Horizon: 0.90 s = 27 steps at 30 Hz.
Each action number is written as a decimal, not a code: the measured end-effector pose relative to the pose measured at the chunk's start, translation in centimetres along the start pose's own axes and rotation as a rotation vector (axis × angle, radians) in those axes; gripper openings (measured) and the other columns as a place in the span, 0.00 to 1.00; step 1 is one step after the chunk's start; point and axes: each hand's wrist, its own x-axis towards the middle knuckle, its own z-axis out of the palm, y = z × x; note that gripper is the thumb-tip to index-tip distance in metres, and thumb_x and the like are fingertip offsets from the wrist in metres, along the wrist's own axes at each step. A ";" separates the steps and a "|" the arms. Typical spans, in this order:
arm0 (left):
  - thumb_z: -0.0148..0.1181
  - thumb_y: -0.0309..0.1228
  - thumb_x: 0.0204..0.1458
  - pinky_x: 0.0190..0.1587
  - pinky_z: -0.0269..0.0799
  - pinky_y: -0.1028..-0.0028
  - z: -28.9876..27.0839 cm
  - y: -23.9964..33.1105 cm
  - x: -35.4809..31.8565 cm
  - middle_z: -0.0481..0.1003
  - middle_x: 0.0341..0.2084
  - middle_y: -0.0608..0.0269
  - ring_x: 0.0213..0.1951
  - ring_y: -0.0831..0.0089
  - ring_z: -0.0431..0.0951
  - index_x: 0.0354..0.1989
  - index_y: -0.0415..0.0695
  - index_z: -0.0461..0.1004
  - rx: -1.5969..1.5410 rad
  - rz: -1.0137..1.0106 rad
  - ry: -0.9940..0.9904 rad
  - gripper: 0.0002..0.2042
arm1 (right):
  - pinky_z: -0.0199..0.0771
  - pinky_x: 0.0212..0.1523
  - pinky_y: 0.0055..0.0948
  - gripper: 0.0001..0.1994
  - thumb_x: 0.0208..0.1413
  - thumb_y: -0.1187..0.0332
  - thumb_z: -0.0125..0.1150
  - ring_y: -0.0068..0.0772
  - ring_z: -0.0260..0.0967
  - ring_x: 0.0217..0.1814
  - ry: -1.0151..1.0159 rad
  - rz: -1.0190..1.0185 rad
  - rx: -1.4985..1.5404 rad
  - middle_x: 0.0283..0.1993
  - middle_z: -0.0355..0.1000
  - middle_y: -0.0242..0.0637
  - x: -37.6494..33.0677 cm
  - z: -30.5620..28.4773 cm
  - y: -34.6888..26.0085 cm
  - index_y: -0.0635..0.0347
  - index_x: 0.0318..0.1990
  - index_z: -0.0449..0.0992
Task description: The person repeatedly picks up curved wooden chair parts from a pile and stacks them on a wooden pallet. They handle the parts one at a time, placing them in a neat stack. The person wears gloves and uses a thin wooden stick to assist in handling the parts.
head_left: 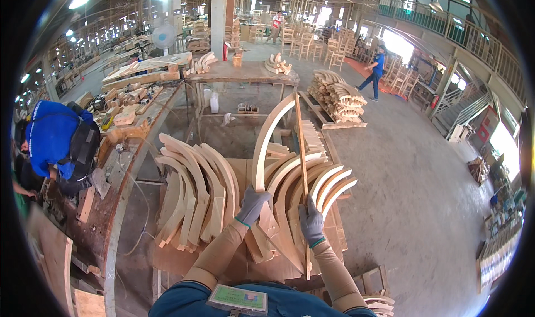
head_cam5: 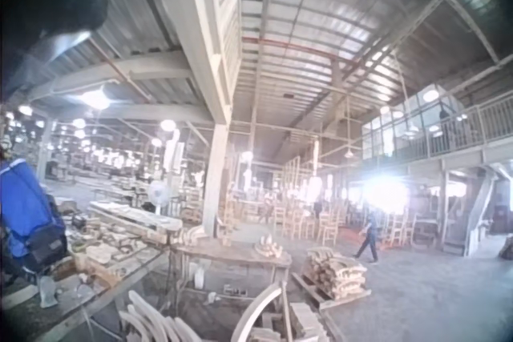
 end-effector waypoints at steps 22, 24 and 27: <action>0.62 0.27 0.38 0.30 0.69 0.74 9.5 -10.0 2.9 0.74 0.27 0.63 0.27 0.74 0.73 0.38 0.38 0.71 -0.006 -0.337 -0.199 0.15 | 0.67 0.21 0.30 0.23 0.56 0.63 0.58 0.30 0.66 0.18 -0.056 0.598 0.138 0.23 0.70 0.41 -1.4 -4.9 11.3 0.63 0.58 0.67; 0.61 0.27 0.39 0.31 0.69 0.75 10.2 -11.7 3.1 0.74 0.27 0.63 0.27 0.74 0.73 0.38 0.37 0.70 0.006 -0.363 -0.226 0.15 | 0.64 0.19 0.25 0.23 0.56 0.63 0.59 0.20 0.61 0.17 0.025 0.746 0.222 0.21 0.69 0.33 -1.9 -6.0 12.3 0.62 0.58 0.68; 0.61 0.27 0.40 0.28 0.70 0.72 12.7 -13.5 4.2 0.71 0.24 0.65 0.24 0.74 0.73 0.37 0.39 0.70 0.052 -0.341 -0.325 0.14 | 0.59 0.12 0.19 0.21 0.56 0.67 0.56 0.13 0.57 0.13 0.089 0.760 0.219 0.22 0.67 0.27 -2.2 -8.2 15.0 0.57 0.59 0.68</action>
